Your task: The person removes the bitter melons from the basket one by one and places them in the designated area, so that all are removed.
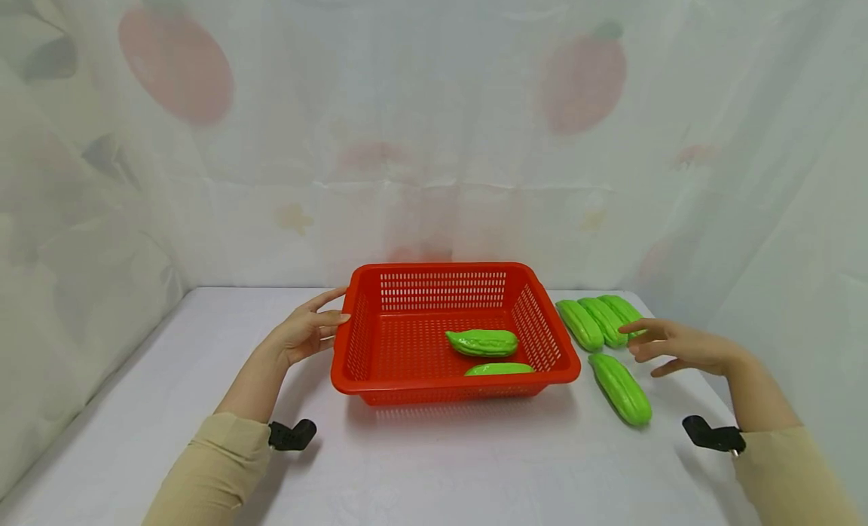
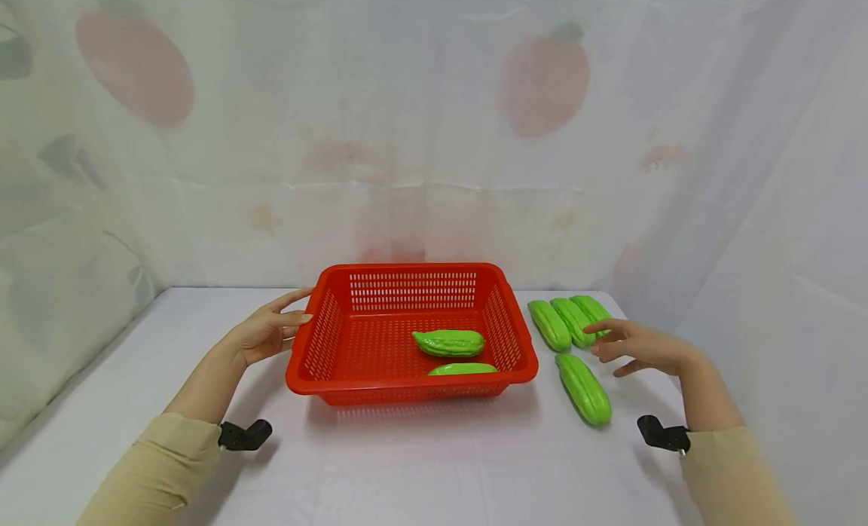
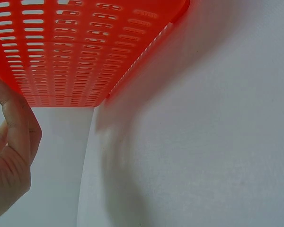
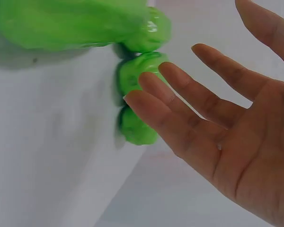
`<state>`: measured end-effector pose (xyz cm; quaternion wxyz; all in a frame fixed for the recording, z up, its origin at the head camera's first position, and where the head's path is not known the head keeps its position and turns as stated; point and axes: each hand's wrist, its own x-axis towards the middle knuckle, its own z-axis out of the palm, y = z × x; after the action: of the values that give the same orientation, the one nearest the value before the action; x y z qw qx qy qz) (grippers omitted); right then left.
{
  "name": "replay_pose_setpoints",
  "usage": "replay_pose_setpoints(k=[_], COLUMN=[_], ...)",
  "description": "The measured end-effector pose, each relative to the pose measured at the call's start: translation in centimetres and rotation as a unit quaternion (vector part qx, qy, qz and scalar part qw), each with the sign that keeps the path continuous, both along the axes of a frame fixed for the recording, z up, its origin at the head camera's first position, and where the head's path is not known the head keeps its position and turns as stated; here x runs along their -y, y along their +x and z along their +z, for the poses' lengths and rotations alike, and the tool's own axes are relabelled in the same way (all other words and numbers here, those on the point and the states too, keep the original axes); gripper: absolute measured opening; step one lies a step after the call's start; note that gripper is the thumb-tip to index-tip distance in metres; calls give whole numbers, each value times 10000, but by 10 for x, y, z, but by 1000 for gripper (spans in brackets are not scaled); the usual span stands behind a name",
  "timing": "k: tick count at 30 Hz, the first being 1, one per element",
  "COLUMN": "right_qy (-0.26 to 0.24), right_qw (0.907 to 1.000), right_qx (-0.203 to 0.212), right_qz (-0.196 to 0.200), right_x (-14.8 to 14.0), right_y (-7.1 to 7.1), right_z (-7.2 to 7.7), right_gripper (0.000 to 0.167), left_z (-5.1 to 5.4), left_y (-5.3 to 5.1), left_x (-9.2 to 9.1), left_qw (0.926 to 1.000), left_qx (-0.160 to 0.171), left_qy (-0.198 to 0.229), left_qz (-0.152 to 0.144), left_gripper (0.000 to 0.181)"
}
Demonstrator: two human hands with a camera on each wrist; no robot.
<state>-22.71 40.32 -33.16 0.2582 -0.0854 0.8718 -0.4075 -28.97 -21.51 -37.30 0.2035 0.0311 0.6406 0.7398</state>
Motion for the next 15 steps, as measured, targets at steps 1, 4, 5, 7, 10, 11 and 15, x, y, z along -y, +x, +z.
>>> replay_pose_setpoints(k=[1, 4, 5, 7, 10, 11, 15], right_qy=[22, 85, 110, 140, 184, 215, 282], right_qw=[10000, 9995, 9993, 9988, 9975, 9970, 9941], right_qx=[-80, -294, -360, -476, -667, -737, -1012], right_qz=[2, 6, 13, 46, 111, 137, 284], right_x=[0, 5, 7, 13, 24, 28, 44], right_y=[-1, -4, -5, -9, -14, -15, -21], right_z=[4, 18, 22, 30, 40, 43, 54], right_gripper=[67, 65, 64, 62, 59, 57, 53], left_z=[0, 0, 0, 0, -1, -1, -1], left_y=[0, -1, -1, -1, -1, -1, -1], left_x=[0, -1, -1, 0, 0, -1, 0], left_qw=[10000, 10000, 10000, 10000, 10000, 10000, 10000], left_qx=[2, 14, 13, 8, 2, 2, -1], left_qy=[8, 31, 34, 35, 35, 37, 23], left_qz=[-7, -20, -21, -22, -24, -22, -22], left_gripper=[76, 76, 76, 75, 75, 75, 75])
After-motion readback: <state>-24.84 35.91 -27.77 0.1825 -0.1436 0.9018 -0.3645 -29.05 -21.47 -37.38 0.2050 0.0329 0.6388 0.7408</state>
